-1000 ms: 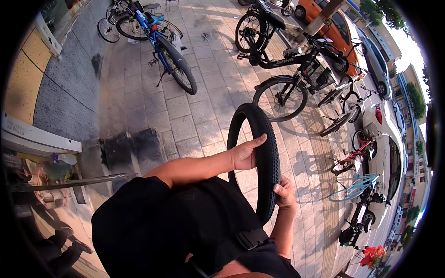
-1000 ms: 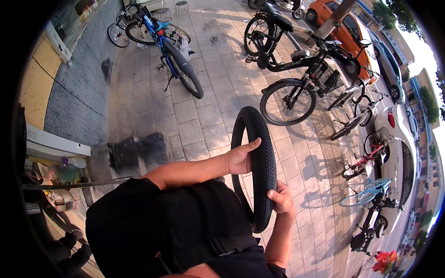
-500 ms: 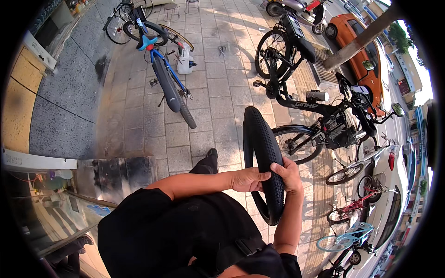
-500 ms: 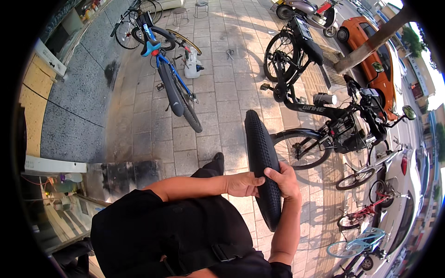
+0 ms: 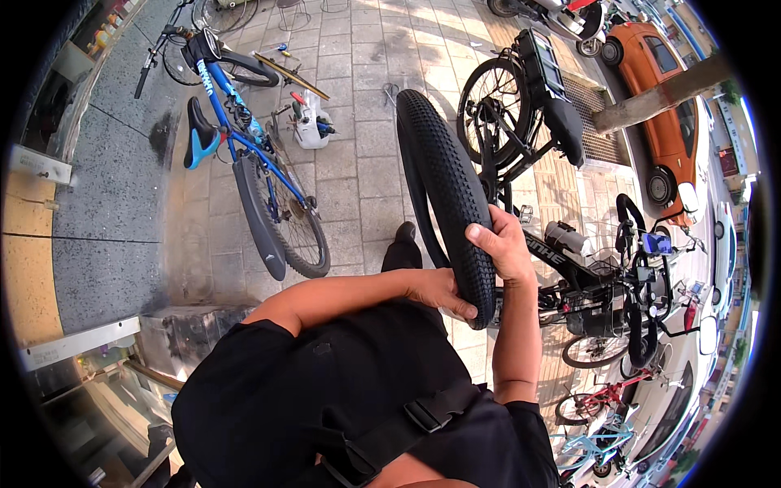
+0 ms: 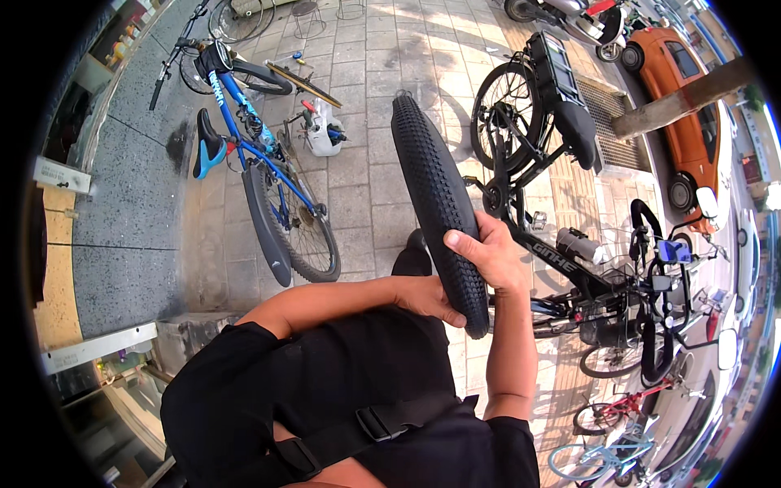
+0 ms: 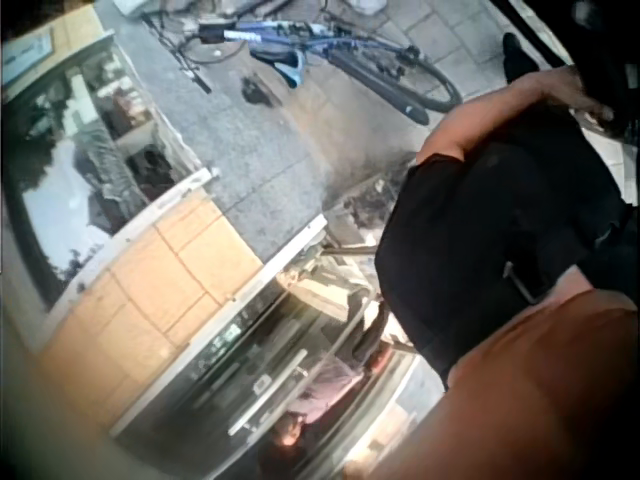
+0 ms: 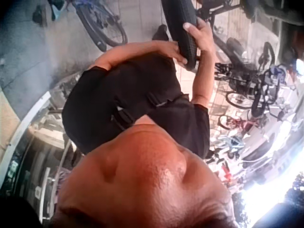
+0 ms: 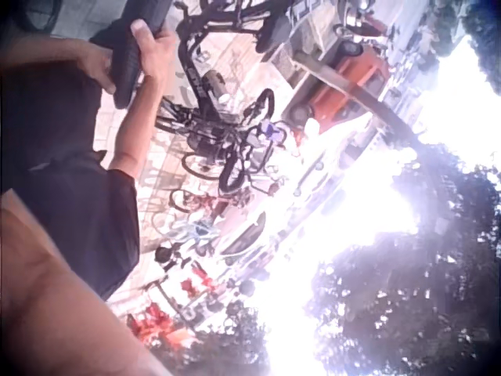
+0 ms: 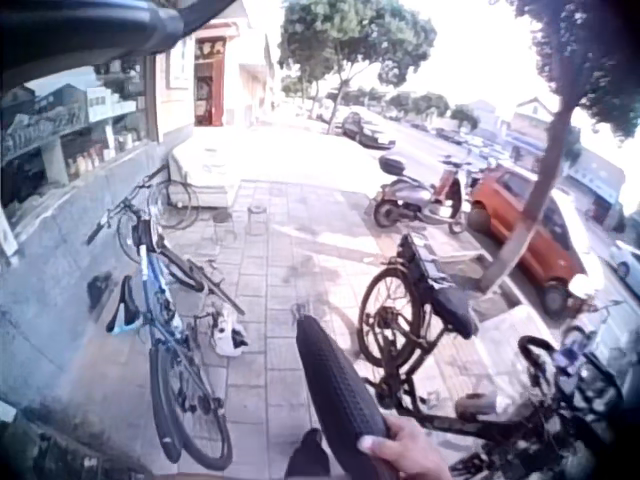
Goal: The person carries a bicycle tire out of a shop, places it on the ground, then uses a wrench to loosen and tighten the rear axle nuts of an electric bicycle. The person also adjusts the rear rack and checks the wheel alignment.
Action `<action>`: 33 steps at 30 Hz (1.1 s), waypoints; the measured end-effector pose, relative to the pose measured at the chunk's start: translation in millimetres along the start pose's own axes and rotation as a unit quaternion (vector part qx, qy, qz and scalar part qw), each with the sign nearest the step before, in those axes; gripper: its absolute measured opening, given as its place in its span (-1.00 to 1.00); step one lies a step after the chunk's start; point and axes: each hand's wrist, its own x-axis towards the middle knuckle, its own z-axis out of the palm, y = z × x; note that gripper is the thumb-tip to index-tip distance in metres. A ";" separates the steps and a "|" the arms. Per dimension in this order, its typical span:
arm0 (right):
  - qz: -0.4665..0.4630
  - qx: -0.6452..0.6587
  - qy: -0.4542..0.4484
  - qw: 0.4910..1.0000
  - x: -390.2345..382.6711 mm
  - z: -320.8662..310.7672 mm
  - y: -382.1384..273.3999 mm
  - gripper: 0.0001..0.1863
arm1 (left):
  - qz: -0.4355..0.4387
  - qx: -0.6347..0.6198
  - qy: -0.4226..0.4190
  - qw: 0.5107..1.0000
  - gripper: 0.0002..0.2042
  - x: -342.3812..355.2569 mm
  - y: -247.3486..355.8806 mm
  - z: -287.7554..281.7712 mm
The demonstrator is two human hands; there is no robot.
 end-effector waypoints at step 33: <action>0.091 -0.179 0.074 0.977 842.7 -208.2 -185.6 -0.15 | 0.125 -0.224 0.678 0.689 -0.78 -88.1 375.5 -865.7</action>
